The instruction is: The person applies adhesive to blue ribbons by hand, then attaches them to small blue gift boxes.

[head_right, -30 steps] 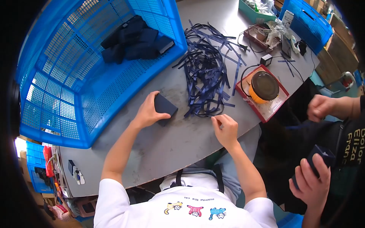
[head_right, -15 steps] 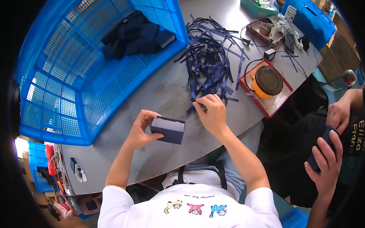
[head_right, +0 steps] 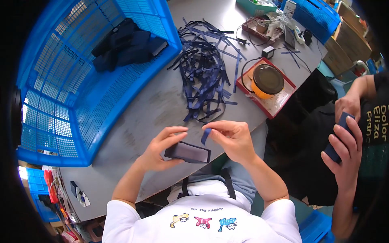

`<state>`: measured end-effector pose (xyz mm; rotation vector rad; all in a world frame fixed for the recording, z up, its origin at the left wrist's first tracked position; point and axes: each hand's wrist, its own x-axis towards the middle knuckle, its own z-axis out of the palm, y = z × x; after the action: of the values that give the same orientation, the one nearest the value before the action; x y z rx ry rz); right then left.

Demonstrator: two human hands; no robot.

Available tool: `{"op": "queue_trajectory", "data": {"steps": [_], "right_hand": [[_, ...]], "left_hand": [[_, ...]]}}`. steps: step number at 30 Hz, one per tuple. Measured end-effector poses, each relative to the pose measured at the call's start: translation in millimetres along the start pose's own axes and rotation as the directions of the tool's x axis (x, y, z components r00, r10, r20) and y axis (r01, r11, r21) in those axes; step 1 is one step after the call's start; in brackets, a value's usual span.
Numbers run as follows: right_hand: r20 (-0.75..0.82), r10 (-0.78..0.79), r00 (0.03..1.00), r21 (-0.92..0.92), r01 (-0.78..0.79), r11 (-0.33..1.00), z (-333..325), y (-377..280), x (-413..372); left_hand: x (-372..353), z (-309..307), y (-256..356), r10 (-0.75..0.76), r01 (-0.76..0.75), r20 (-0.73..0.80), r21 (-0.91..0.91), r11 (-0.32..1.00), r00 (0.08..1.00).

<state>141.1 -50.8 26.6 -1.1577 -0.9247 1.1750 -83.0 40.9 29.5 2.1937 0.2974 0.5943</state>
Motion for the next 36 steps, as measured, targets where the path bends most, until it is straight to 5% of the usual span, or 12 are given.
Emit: {"op": "queue_trajectory", "data": {"steps": [3,10,12,18,20,23,28,36], "right_hand": [[-0.067,-0.194,0.979,-0.213,0.176,0.961,0.2,1.0,-7.0],[-0.193,-0.173,0.966,-0.339,0.1,0.935,-17.8,9.8,-26.2],[-0.303,-0.12,0.945,-0.057,0.107,0.993,-21.0,10.4,-26.4],[-0.384,-0.075,0.92,0.056,0.104,0.993,-41.7,8.9,-24.0],[-0.346,0.113,0.932,0.442,0.055,0.895,-45.3,7.2,-20.5],[-0.264,0.175,0.948,0.505,-0.019,0.863,-70.8,2.4,-19.5],[-0.585,0.053,0.809,0.192,0.075,0.978,-114.3,-6.5,-2.2],[-0.652,0.063,0.756,0.101,0.005,0.995,-174.4,2.4,23.4]], "left_hand": [[18.9,15.2,10.5,-0.055,0.068,0.196,-0.057,0.996,0.979],[46.4,60.1,-2.7,0.076,-0.037,0.306,-0.13,0.991,0.949],[50.8,64.8,-4.3,0.019,0.058,0.407,-0.175,0.983,0.913],[66.8,78.6,-8.4,0.001,0.171,0.56,-0.255,0.952,0.828],[72.8,82.5,-13.1,-0.001,0.186,0.578,-0.261,0.947,0.816],[78.5,87.7,-23.8,0.083,0.106,0.52,-0.324,0.94,0.85],[87.3,82.7,-33.2,0.048,0.175,0.521,-0.371,0.912,0.852],[98.5,84.1,-50.6,-0.006,0.285,0.628,-0.344,0.895,0.778]]}}
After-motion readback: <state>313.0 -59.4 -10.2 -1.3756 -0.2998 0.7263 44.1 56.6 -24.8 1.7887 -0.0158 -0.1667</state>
